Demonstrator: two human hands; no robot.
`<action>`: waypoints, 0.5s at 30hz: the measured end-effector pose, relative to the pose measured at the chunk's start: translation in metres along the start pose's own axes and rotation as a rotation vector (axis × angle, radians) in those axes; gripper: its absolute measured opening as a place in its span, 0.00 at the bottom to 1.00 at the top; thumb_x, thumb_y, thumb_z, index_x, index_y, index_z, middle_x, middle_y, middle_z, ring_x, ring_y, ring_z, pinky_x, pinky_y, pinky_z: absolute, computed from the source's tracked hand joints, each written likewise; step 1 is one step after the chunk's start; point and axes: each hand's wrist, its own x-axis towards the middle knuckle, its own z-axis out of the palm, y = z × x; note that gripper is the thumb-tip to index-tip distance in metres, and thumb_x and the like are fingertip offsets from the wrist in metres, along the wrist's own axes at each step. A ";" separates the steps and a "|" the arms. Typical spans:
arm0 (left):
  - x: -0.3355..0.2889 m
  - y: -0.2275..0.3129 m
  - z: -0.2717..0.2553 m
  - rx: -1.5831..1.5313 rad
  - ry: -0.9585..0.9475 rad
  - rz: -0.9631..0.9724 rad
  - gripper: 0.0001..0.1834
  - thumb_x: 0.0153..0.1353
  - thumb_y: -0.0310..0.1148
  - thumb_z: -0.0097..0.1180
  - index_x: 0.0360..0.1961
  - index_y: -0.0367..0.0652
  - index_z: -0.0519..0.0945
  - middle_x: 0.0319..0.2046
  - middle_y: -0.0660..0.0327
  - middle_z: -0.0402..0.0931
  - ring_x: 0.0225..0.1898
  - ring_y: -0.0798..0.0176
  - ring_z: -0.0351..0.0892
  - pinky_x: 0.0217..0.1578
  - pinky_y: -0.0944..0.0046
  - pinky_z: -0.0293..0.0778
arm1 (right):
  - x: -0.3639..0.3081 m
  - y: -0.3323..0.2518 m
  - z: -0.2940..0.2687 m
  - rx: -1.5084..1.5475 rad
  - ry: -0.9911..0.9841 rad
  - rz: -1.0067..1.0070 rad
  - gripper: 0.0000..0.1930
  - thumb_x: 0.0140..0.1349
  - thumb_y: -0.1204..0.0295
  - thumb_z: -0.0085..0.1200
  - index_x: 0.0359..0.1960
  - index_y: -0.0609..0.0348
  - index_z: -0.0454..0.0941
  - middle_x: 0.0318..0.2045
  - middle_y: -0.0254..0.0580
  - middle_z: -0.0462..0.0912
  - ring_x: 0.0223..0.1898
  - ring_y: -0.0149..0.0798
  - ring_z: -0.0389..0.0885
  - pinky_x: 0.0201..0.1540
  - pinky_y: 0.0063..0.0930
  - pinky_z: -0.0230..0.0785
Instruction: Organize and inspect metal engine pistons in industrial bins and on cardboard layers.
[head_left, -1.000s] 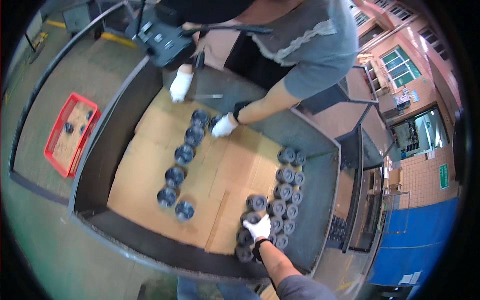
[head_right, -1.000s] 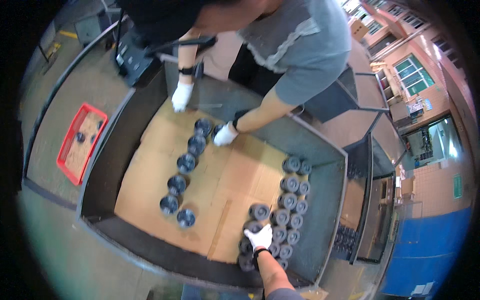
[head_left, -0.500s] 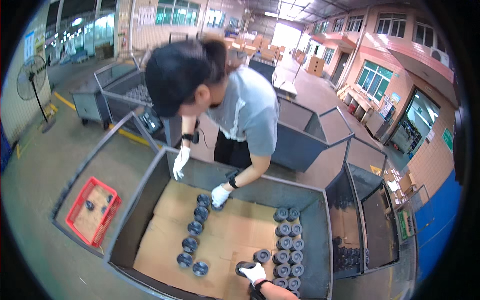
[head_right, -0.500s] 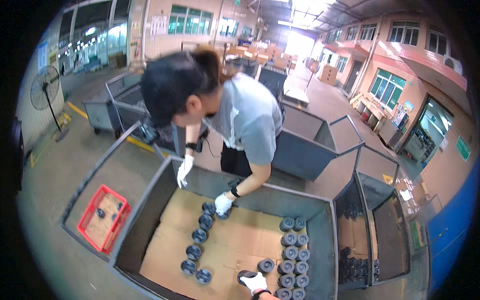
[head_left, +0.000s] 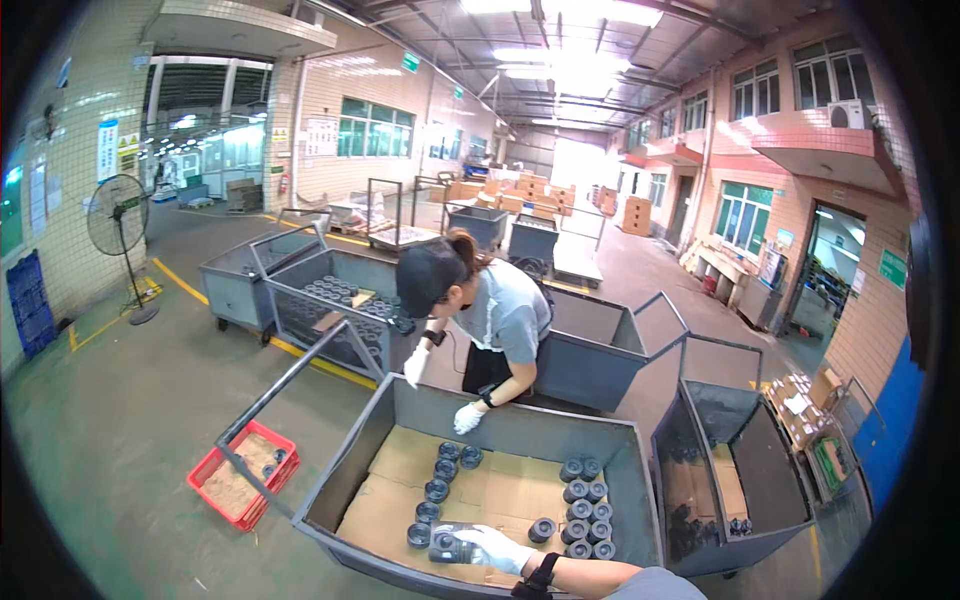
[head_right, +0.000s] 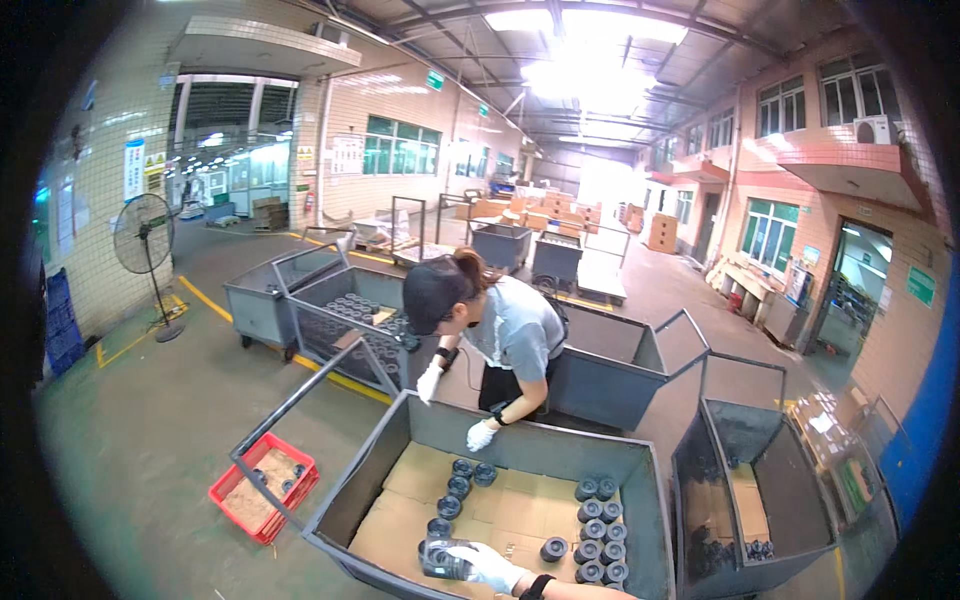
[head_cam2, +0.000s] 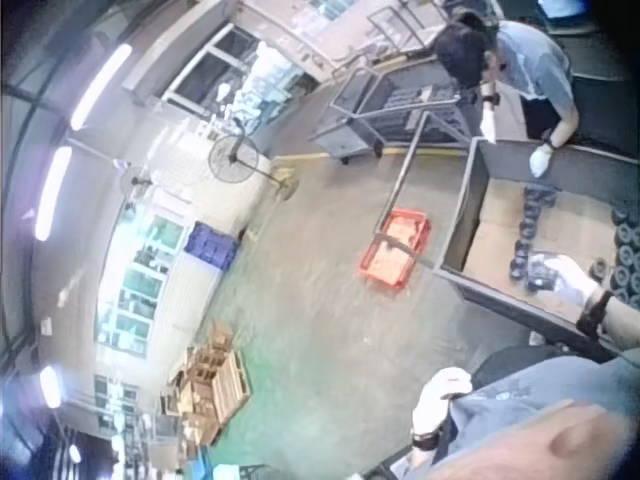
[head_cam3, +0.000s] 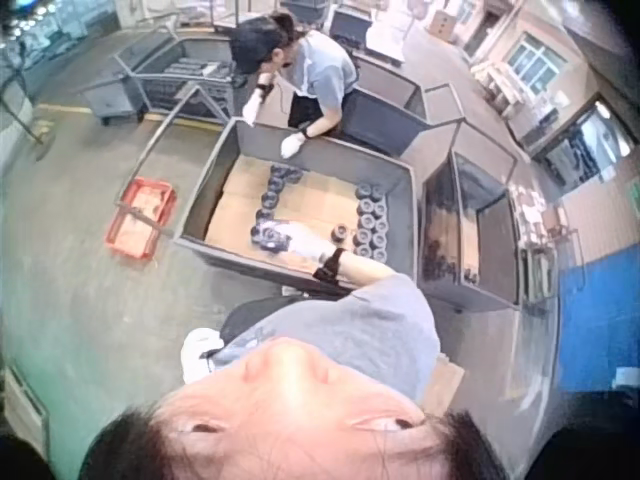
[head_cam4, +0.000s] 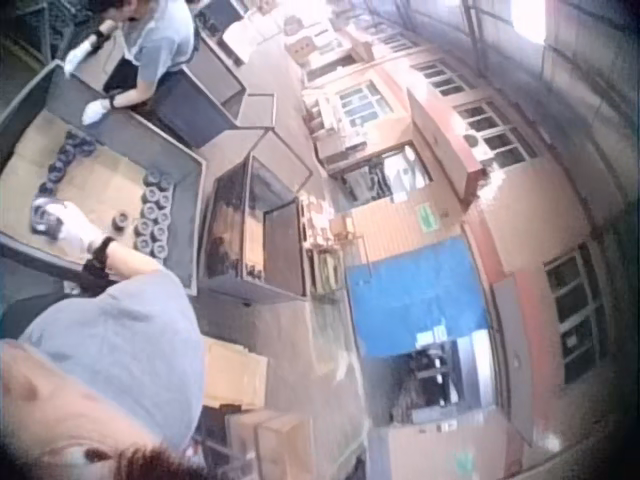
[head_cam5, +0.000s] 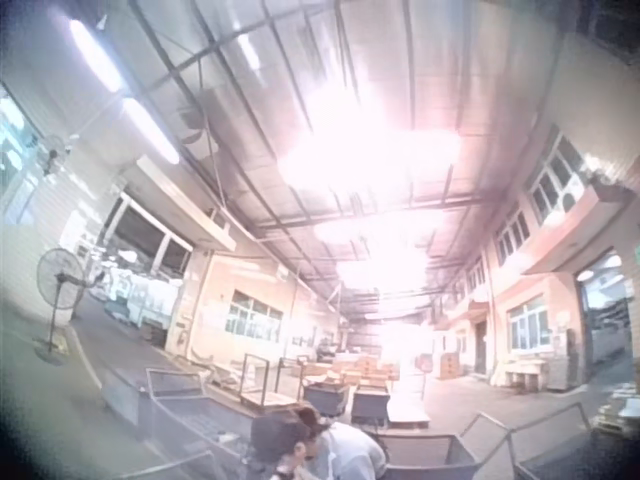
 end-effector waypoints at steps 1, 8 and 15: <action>-0.012 0.007 -0.001 -0.001 0.037 -0.003 0.09 0.55 0.32 0.57 0.33 0.38 0.83 0.35 0.50 0.79 0.41 0.52 0.79 0.42 0.54 0.74 | 0.006 0.000 0.015 0.225 -0.083 0.065 0.21 0.70 0.59 0.51 0.58 0.55 0.74 0.50 0.32 0.81 0.47 0.27 0.79 0.46 0.25 0.72; 0.004 0.051 0.001 -0.197 -0.120 0.553 0.23 0.49 0.26 0.68 0.48 0.37 0.78 0.48 0.48 0.78 0.50 0.48 0.77 0.52 0.50 0.72 | 0.023 -0.057 0.100 0.725 -0.535 0.385 0.31 0.67 0.46 0.36 0.60 0.56 0.69 0.48 0.53 0.80 0.40 0.53 0.82 0.37 0.48 0.77; 0.085 0.068 0.034 0.164 0.244 0.341 0.69 0.33 0.27 0.83 0.74 0.41 0.48 0.70 0.53 0.56 0.71 0.55 0.55 0.69 0.52 0.56 | 0.030 -0.107 0.153 0.604 -0.944 0.720 0.34 0.64 0.40 0.35 0.55 0.57 0.73 0.38 0.63 0.81 0.27 0.57 0.81 0.24 0.40 0.74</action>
